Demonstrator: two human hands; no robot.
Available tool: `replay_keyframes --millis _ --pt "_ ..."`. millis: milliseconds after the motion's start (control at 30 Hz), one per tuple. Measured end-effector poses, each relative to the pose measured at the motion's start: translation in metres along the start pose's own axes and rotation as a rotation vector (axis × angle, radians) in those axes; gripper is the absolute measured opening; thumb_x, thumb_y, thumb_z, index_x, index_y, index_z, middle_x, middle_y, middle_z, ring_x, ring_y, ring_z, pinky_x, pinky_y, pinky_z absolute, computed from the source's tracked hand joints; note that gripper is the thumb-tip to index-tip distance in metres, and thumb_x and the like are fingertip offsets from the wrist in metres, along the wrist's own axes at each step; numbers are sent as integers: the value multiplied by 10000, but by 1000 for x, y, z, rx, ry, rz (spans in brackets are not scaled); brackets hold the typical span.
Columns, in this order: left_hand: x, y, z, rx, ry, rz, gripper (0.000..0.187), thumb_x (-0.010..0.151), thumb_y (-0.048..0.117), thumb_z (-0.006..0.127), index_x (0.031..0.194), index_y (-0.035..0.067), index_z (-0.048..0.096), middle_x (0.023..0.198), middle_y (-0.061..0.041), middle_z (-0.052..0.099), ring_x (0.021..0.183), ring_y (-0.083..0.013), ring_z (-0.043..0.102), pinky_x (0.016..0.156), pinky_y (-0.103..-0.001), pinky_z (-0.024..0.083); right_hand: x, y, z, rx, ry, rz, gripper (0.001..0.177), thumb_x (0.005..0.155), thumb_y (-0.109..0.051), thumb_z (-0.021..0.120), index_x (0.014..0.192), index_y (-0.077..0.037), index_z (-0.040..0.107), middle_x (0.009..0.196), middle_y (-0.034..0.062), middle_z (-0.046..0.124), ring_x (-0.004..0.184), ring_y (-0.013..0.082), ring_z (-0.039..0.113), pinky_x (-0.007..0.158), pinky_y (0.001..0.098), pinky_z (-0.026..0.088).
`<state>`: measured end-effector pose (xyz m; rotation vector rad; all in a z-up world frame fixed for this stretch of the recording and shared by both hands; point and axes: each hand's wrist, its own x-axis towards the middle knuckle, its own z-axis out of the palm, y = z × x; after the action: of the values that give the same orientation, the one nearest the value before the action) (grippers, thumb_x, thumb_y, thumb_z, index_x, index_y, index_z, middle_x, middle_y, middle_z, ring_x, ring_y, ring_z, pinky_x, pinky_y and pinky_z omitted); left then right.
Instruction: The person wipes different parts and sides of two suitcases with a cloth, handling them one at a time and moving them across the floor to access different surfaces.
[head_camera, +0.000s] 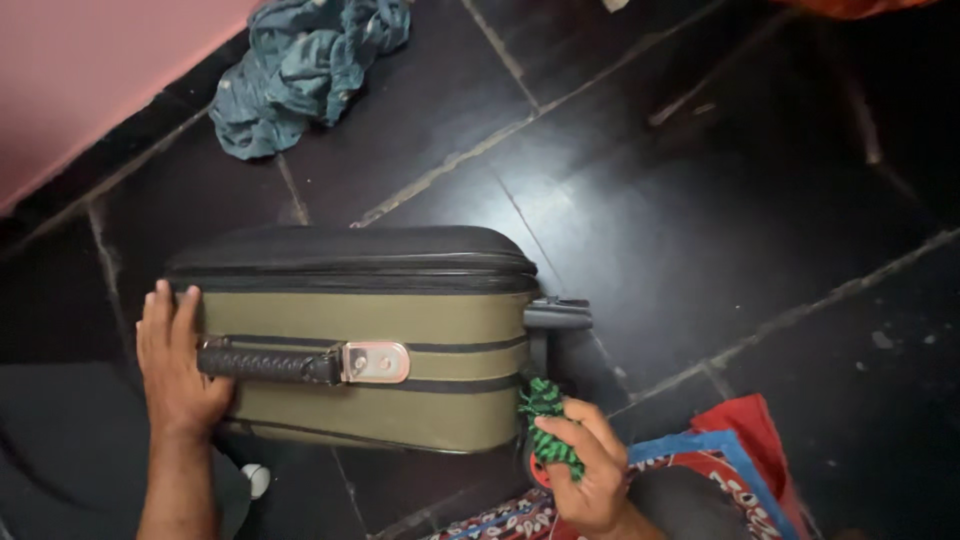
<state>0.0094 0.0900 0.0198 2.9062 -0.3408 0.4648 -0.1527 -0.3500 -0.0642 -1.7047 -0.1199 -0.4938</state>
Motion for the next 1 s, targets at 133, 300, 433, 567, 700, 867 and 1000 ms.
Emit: replay_keyframes --millis 133,300,433,567,700,867,1000 --pt "5 -9 6 -33 32 -46 790 879 410 592 1576 70 440 1688 -262 328 1556 -472 294 1262 -590 244 0 22 -9 -16 -97 21 372 758 12 570 1105 12 704 1107 177 666 969 263 702 875 325 556" --pt "1 -8 8 -23 100 -36 829 856 467 637 1569 82 464 1675 -246 354 1552 -454 326 1248 -603 268 42 39 -27 181 284 406 241 937 16 520 1126 27 670 1110 118 694 1020 193 655 943 331 531" --pt "-5 -9 9 -31 99 -71 855 831 491 676 1563 96 479 1675 -232 364 1554 -446 329 1238 -605 270 81 22 -39 489 441 380 368 946 19 423 1237 -21 644 1123 114 681 990 189 678 905 349 595" --pt "-8 -8 9 -57 110 -74 875 800 483 686 1565 110 483 1680 -213 369 1561 -424 334 1240 -602 275 90 -12 -19 401 284 307 418 965 12 478 1367 -59 569 1204 121 641 1035 214 641 893 338 553" --pt "-6 -9 10 -58 127 -69 906 758 486 706 1555 116 488 1669 -207 373 1550 -413 334 1221 -607 273 91 -18 24 -161 -283 -76 571 780 22 676 1341 -50 596 1364 231 543 1304 296 536 1070 354 439" --pt "-9 -8 11 -46 132 -82 914 762 513 710 1560 119 500 1673 -202 382 1564 -403 333 1231 -614 272 76 17 -4 -173 -283 -7 530 783 68 670 1283 -105 697 1231 162 683 1073 218 675 903 278 519" --pt "-10 -8 11 -60 127 -93 930 765 563 718 1550 113 502 1669 -205 383 1560 -403 328 1223 -618 265 55 54 -44 -106 -66 47 471 759 111 613 1195 -35 715 1073 122 732 959 207 686 870 253 540"
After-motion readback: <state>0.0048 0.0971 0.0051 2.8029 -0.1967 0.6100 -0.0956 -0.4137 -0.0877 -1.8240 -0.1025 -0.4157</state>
